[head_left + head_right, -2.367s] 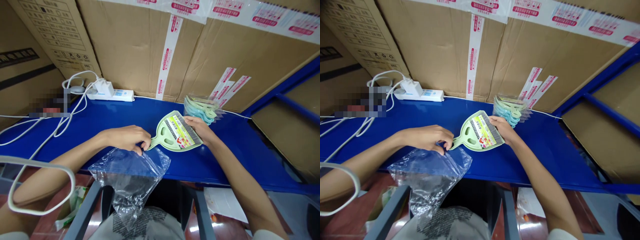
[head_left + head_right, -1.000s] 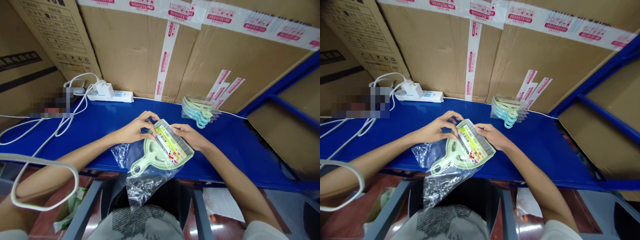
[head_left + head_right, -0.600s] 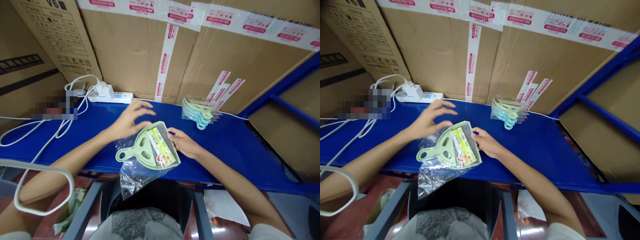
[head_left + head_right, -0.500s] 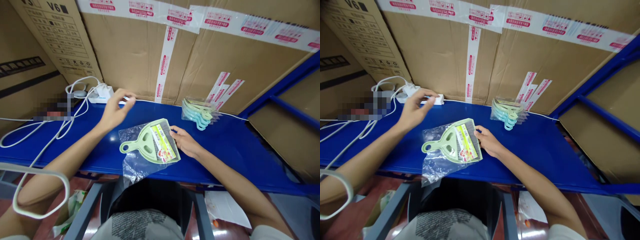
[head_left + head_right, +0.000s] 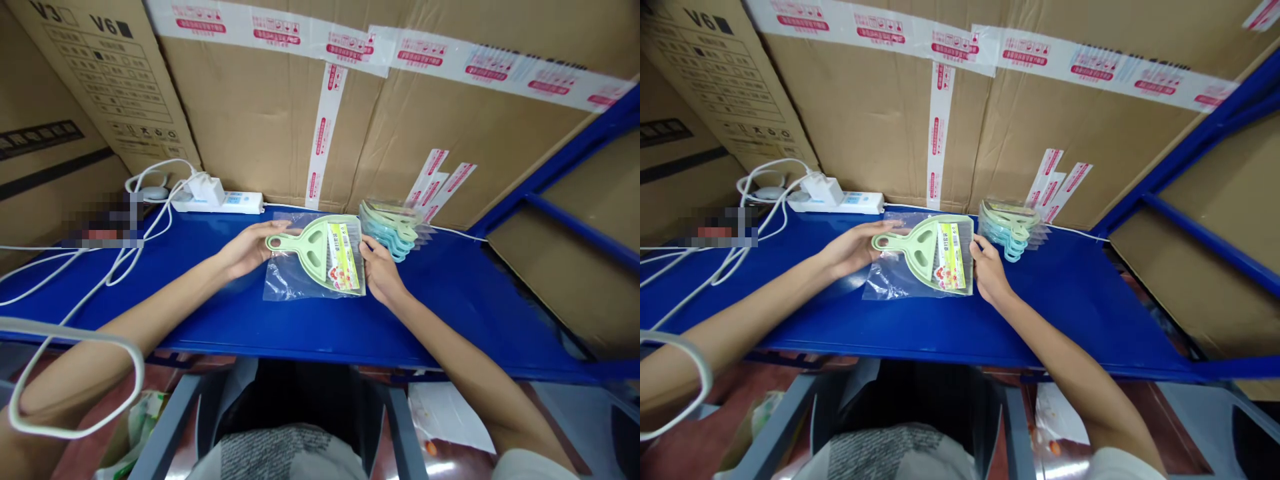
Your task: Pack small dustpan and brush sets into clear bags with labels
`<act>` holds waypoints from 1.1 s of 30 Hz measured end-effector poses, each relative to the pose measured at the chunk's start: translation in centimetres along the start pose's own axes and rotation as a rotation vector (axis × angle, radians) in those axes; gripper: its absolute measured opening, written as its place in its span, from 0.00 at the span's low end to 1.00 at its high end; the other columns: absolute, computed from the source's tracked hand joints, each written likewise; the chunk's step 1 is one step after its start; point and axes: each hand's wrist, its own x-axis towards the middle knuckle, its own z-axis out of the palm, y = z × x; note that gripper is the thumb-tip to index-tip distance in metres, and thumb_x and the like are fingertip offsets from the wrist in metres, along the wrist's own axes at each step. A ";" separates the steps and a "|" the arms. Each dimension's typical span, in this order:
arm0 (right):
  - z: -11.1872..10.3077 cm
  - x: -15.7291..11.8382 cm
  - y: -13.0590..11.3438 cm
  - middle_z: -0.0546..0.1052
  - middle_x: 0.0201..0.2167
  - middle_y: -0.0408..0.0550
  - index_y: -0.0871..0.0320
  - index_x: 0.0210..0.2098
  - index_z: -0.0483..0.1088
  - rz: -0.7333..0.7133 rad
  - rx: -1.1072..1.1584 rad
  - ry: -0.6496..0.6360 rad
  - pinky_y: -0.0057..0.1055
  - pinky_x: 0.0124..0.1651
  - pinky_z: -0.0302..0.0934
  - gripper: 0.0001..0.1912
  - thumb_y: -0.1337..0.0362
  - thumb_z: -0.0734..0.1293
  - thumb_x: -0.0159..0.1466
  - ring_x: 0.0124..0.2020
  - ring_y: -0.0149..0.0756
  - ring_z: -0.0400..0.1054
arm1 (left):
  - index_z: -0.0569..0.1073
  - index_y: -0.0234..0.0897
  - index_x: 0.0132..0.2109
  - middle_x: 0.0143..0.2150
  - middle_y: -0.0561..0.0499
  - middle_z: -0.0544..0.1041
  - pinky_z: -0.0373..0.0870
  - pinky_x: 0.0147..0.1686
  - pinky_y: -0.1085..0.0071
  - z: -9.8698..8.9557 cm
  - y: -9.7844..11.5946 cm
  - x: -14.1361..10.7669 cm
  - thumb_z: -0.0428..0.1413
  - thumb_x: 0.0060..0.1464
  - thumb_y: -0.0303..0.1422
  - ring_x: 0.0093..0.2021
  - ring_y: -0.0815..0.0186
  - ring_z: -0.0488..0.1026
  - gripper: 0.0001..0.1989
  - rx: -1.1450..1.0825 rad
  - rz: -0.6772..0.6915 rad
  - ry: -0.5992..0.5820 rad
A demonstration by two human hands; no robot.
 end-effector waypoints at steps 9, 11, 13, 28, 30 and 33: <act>-0.1 -0.5 0.0 0.87 0.41 0.45 0.47 0.62 0.72 0.021 -0.089 -0.109 0.44 0.45 0.77 0.37 0.43 0.80 0.58 0.42 0.49 0.83 | 0.79 0.27 0.59 0.65 0.32 0.79 0.73 0.68 0.57 0.6 0.4 -0.4 0.58 0.65 0.20 0.63 0.51 0.81 0.17 -0.092 0.076 -0.030; -0.1 -0.4 0.1 0.87 0.42 0.46 0.47 0.61 0.71 -0.001 -0.075 -0.092 0.45 0.46 0.77 0.37 0.44 0.81 0.57 0.43 0.50 0.83 | 0.79 0.28 0.59 0.65 0.33 0.79 0.75 0.67 0.57 0.6 0.5 -0.3 0.56 0.69 0.26 0.63 0.51 0.81 0.15 -0.116 0.044 -0.025; -0.2 -0.3 0.1 0.87 0.43 0.47 0.48 0.60 0.71 -0.028 -0.062 -0.053 0.46 0.47 0.78 0.37 0.43 0.81 0.56 0.46 0.52 0.83 | 0.80 0.29 0.57 0.64 0.33 0.81 0.79 0.61 0.56 0.4 0.4 0.0 0.55 0.73 0.34 0.59 0.50 0.83 0.16 -0.111 -0.032 -0.018; 0.0 -0.6 0.0 0.86 0.50 0.50 0.47 0.78 0.52 0.003 -0.049 -0.102 0.49 0.50 0.79 0.59 0.42 0.81 0.57 0.49 0.51 0.82 | 0.79 0.30 0.60 0.56 0.33 0.84 0.84 0.43 0.63 -0.2 -0.1 0.4 0.54 0.75 0.41 0.47 0.55 0.86 0.20 -0.122 -0.140 -0.149; -0.2 -0.3 0.2 0.85 0.54 0.52 0.47 0.78 0.52 -0.041 -0.041 -0.036 0.49 0.51 0.79 0.59 0.42 0.81 0.57 0.53 0.52 0.81 | 0.81 0.28 0.57 0.50 0.33 0.85 0.85 0.42 0.63 -0.6 -0.3 0.6 0.56 0.74 0.43 0.44 0.54 0.86 0.21 -0.056 -0.140 -0.125; -0.6 0.3 0.3 0.84 0.56 0.51 0.46 0.76 0.57 -0.081 -0.043 0.049 0.50 0.53 0.79 0.54 0.44 0.80 0.58 0.56 0.52 0.80 | 0.83 0.25 0.53 0.41 0.36 0.86 0.86 0.47 0.58 -1.0 -0.7 0.8 0.59 0.72 0.38 0.38 0.56 0.86 0.17 0.057 -0.121 -0.129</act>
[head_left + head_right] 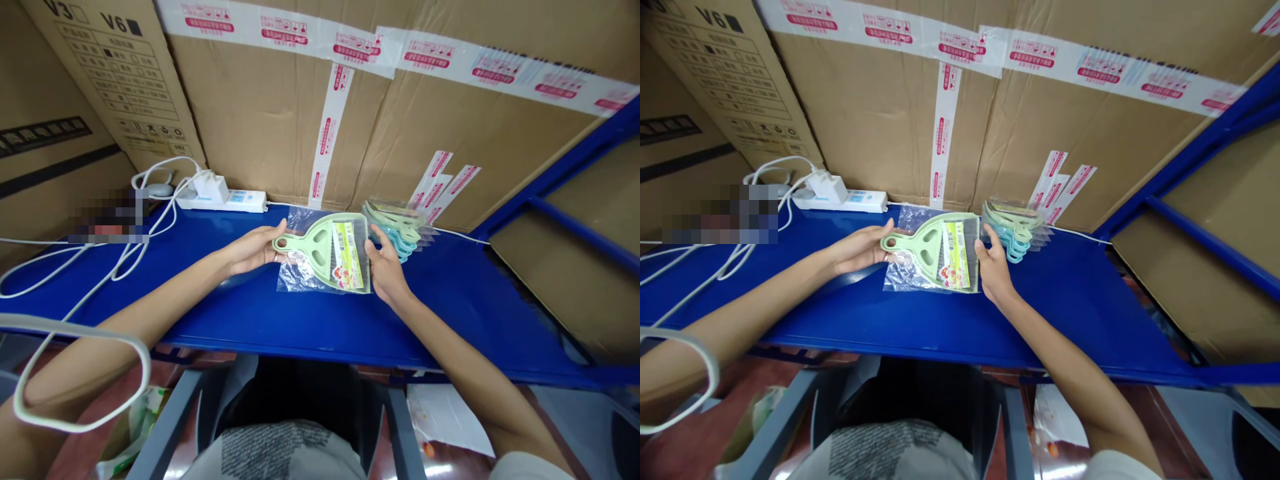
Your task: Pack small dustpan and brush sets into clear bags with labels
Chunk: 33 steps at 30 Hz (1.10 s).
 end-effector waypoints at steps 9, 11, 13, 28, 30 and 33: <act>-1.0 0.7 -1.3 0.83 0.36 0.46 0.52 0.50 0.77 0.012 -0.089 0.056 0.39 0.41 0.73 0.22 0.48 0.75 0.61 0.40 0.44 0.79 | 0.85 0.25 0.51 0.45 0.33 0.87 0.85 0.55 0.52 0.0 -0.2 0.0 0.58 0.71 0.28 0.44 0.54 0.87 0.11 0.027 0.037 0.021; -1.2 0.8 -1.7 0.83 0.37 0.45 0.51 0.46 0.79 -0.031 -0.120 0.056 0.37 0.43 0.73 0.18 0.51 0.76 0.60 0.40 0.41 0.78 | 0.85 0.25 0.50 0.44 0.33 0.87 0.85 0.55 0.52 -0.2 -0.3 0.1 0.59 0.71 0.28 0.44 0.54 0.87 0.11 0.013 0.047 0.024; -1.3 0.9 -2.0 0.85 0.41 0.45 0.51 0.45 0.80 0.030 -0.088 -0.016 0.39 0.46 0.74 0.18 0.51 0.77 0.59 0.43 0.44 0.79 | 0.85 0.24 0.49 0.44 0.32 0.87 0.84 0.57 0.50 -0.3 -0.4 0.2 0.60 0.70 0.28 0.44 0.53 0.87 0.11 -0.005 0.058 0.021; -2.1 1.0 -4.0 0.87 0.41 0.55 0.56 0.42 0.79 0.077 -0.032 -0.086 0.41 0.41 0.79 0.13 0.54 0.77 0.64 0.38 0.45 0.83 | 0.82 0.23 0.56 0.50 0.27 0.86 0.78 0.61 0.38 -1.1 1.3 -0.1 0.56 0.73 0.32 0.49 0.43 0.87 0.16 -0.065 0.037 0.035; -1.9 0.8 -4.0 0.86 0.40 0.52 0.54 0.45 0.75 0.056 -0.022 -0.055 0.40 0.39 0.79 0.14 0.56 0.77 0.63 0.36 0.43 0.82 | 0.81 0.23 0.58 0.51 0.26 0.85 0.79 0.60 0.38 -1.2 1.4 -0.1 0.55 0.74 0.32 0.50 0.42 0.87 0.17 -0.064 0.035 0.040; -1.6 0.5 -4.1 0.86 0.43 0.45 0.47 0.49 0.67 -0.030 0.000 -0.015 0.36 0.33 0.77 0.24 0.58 0.80 0.59 0.34 0.39 0.80 | 0.81 0.22 0.58 0.49 0.26 0.85 0.79 0.59 0.39 -1.0 1.4 -0.2 0.54 0.75 0.31 0.49 0.43 0.87 0.17 -0.062 0.033 0.054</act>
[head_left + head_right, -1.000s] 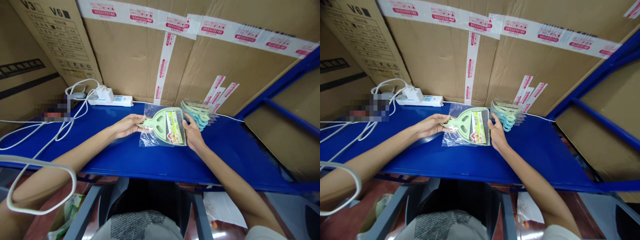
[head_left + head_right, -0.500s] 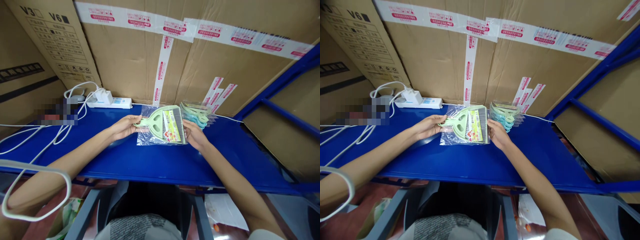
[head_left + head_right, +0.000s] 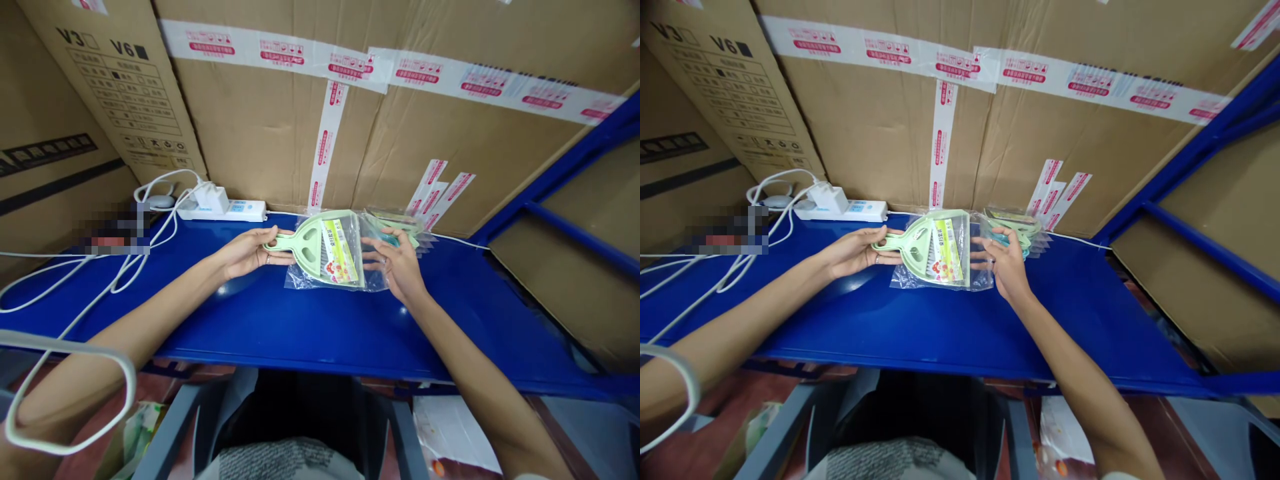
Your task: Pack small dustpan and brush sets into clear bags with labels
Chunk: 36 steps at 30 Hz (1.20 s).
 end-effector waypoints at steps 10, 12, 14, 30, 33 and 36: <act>0.2 -0.2 0.5 0.81 0.43 0.47 0.50 0.40 0.84 -0.087 -0.202 -0.167 0.29 0.30 0.73 0.16 0.51 0.82 0.57 0.39 0.37 0.73 | 0.83 0.24 0.56 0.47 0.29 0.86 0.78 0.61 0.38 0.3 -0.5 -0.2 0.57 0.73 0.31 0.49 0.45 0.87 0.15 0.038 0.024 -0.039; 0.2 -0.1 0.7 0.81 0.39 0.46 0.50 0.42 0.84 -0.073 -0.207 -0.190 0.29 0.30 0.72 0.16 0.51 0.82 0.58 0.37 0.36 0.72 | 0.83 0.24 0.55 0.48 0.29 0.86 0.79 0.60 0.38 0.3 -0.6 -0.3 0.57 0.73 0.32 0.49 0.45 0.87 0.15 0.045 0.025 -0.052; 0.1 -0.1 0.9 0.81 0.36 0.45 0.49 0.44 0.84 -0.062 -0.199 -0.197 0.29 0.30 0.71 0.16 0.51 0.82 0.58 0.35 0.36 0.71 | 0.83 0.25 0.55 0.48 0.29 0.86 0.79 0.60 0.39 0.3 -0.6 -0.3 0.58 0.72 0.33 0.49 0.46 0.87 0.15 0.044 0.031 -0.061; -0.8 0.5 1.7 0.80 0.59 0.52 0.47 0.55 0.85 -0.310 -0.569 -0.364 0.61 0.76 0.53 0.29 0.45 0.82 0.58 0.68 0.58 0.68 | 0.85 0.26 0.52 0.47 0.30 0.87 0.81 0.59 0.41 0.5 -1.0 -0.2 0.58 0.72 0.33 0.46 0.46 0.88 0.14 0.052 0.026 -0.016; -0.8 0.7 2.3 0.78 0.60 0.53 0.48 0.57 0.84 -0.316 -0.570 -0.280 0.59 0.75 0.55 0.32 0.46 0.84 0.56 0.69 0.58 0.66 | 0.84 0.26 0.52 0.46 0.30 0.87 0.81 0.58 0.41 0.6 -1.1 -0.2 0.58 0.72 0.32 0.45 0.48 0.88 0.14 0.039 0.031 -0.010; -0.8 0.9 2.9 0.78 0.60 0.53 0.48 0.55 0.85 -0.310 -0.533 -0.221 0.57 0.74 0.57 0.32 0.47 0.85 0.53 0.67 0.57 0.66 | 0.84 0.26 0.52 0.46 0.30 0.87 0.82 0.57 0.44 0.9 -1.3 -0.2 0.58 0.72 0.32 0.46 0.48 0.88 0.13 0.035 0.019 -0.011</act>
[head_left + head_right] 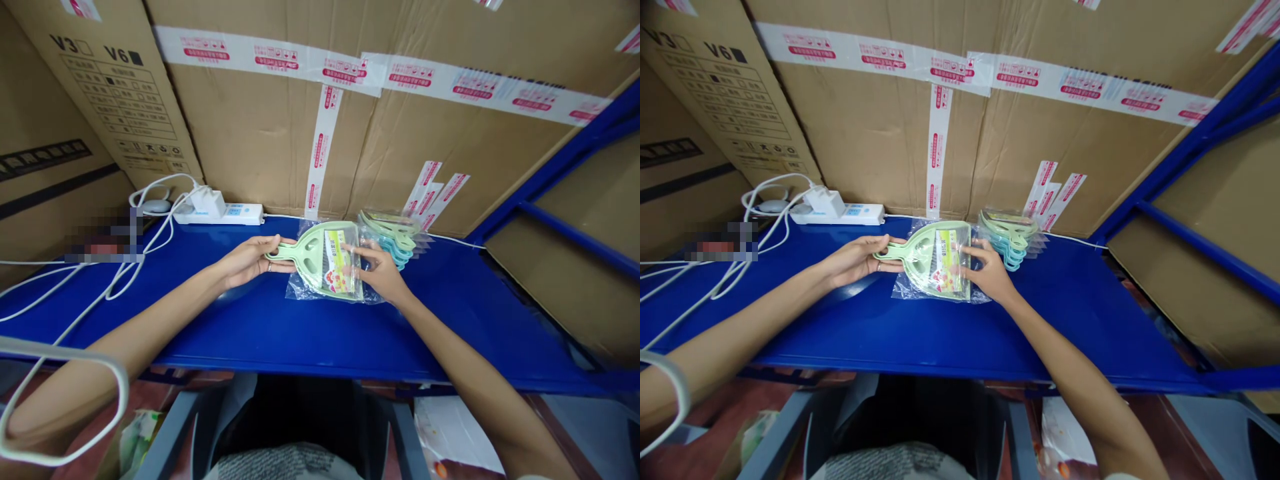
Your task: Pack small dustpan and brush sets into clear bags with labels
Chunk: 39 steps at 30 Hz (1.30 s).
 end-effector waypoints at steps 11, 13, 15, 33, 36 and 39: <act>-0.3 -0.5 -1.8 0.78 0.62 0.53 0.44 0.63 0.80 -0.065 -0.092 -0.164 0.67 0.77 0.51 0.30 0.44 0.78 0.64 0.72 0.60 0.62 | 0.85 0.27 0.52 0.45 0.32 0.87 0.85 0.54 0.47 0.0 0.3 -0.2 0.59 0.72 0.33 0.46 0.49 0.87 0.14 0.016 0.017 -0.023; -0.4 -0.4 -1.6 0.73 0.64 0.57 0.48 0.65 0.79 -0.042 -0.168 -0.130 0.66 0.73 0.58 0.36 0.41 0.78 0.63 0.71 0.61 0.63 | 0.85 0.27 0.53 0.44 0.33 0.87 0.85 0.55 0.46 0.0 0.2 -0.2 0.58 0.72 0.32 0.46 0.50 0.87 0.14 0.001 0.013 -0.019; -0.5 -0.4 -1.2 0.70 0.64 0.58 0.48 0.68 0.76 -0.025 -0.201 -0.153 0.63 0.71 0.62 0.38 0.39 0.77 0.63 0.70 0.61 0.64 | 0.85 0.26 0.53 0.45 0.33 0.87 0.84 0.55 0.46 0.1 0.1 -0.1 0.58 0.73 0.32 0.46 0.49 0.87 0.14 -0.003 0.004 -0.020; -0.3 -0.4 -0.6 0.74 0.64 0.55 0.46 0.70 0.73 -0.059 -0.230 -0.208 0.61 0.78 0.50 0.36 0.39 0.72 0.68 0.69 0.57 0.67 | 0.83 0.23 0.54 0.46 0.31 0.87 0.82 0.58 0.43 0.5 -0.2 -0.1 0.56 0.73 0.31 0.45 0.49 0.88 0.15 0.032 -0.023 -0.001; -0.2 -0.3 -0.8 0.75 0.63 0.54 0.47 0.68 0.76 -0.054 -0.174 -0.189 0.58 0.77 0.53 0.35 0.39 0.74 0.67 0.69 0.56 0.66 | 0.83 0.23 0.54 0.47 0.29 0.87 0.82 0.57 0.42 0.5 -0.1 -0.1 0.55 0.74 0.30 0.45 0.48 0.88 0.15 0.026 -0.018 0.012; -0.1 -0.2 -1.3 0.77 0.61 0.53 0.47 0.66 0.78 0.041 -0.033 -0.106 0.54 0.66 0.69 0.33 0.39 0.72 0.68 0.62 0.54 0.71 | 0.83 0.22 0.54 0.47 0.29 0.86 0.81 0.58 0.41 0.4 0.0 0.0 0.55 0.74 0.31 0.45 0.47 0.88 0.16 0.011 -0.007 0.019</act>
